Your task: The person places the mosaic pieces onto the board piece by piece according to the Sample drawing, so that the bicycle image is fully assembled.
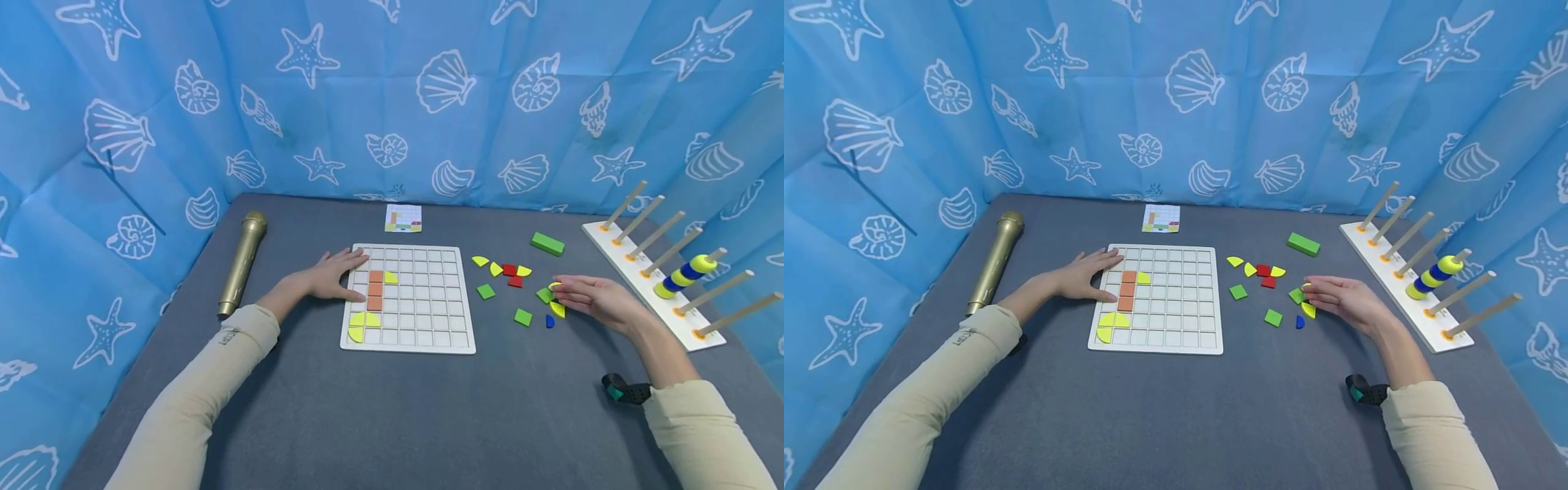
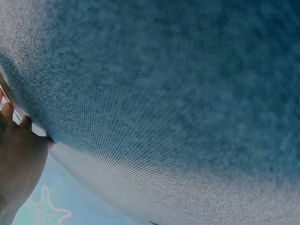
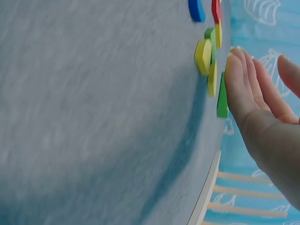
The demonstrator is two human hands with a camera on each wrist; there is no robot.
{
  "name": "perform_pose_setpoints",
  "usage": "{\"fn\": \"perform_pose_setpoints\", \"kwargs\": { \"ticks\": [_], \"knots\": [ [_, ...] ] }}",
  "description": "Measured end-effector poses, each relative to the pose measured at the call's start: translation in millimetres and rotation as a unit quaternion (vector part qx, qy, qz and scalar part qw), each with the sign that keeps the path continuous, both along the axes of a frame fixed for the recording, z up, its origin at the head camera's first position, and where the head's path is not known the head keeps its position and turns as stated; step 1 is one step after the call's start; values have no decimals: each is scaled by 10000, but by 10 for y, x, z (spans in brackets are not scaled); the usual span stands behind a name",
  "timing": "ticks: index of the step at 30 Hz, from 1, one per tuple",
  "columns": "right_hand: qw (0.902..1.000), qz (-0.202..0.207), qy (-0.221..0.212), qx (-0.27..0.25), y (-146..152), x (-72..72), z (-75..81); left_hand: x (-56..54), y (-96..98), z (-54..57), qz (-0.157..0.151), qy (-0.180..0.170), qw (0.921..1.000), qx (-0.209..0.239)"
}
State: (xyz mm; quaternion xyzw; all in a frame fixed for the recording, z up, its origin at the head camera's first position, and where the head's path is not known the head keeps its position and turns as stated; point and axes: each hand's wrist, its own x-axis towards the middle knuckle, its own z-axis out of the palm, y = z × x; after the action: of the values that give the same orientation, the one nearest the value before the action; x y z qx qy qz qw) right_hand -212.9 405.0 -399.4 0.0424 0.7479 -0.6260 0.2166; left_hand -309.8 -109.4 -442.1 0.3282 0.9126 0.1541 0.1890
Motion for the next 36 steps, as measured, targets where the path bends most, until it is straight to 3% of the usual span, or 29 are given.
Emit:
{"fn": "perform_pose_setpoints", "kwargs": {
  "ticks": [7,12,21,27,36],
  "knots": [
    [9970,-230,61,743,74,44,-72,-7,-9,-16,16,-13,10000,45],
    [9880,-192,255,1511,49,99,-136,-12,-9,-22,37,-10,10000,60],
    [9478,-18,1303,2911,-71,192,-203,-10,-4,-7,64,-53,10000,42],
    [9256,-201,1620,3415,-144,200,-234,-7,5,-9,69,-34,10000,10],
    [9220,-212,1654,3496,-148,226,-252,13,26,9,49,-42,10000,23]
  ]
}}
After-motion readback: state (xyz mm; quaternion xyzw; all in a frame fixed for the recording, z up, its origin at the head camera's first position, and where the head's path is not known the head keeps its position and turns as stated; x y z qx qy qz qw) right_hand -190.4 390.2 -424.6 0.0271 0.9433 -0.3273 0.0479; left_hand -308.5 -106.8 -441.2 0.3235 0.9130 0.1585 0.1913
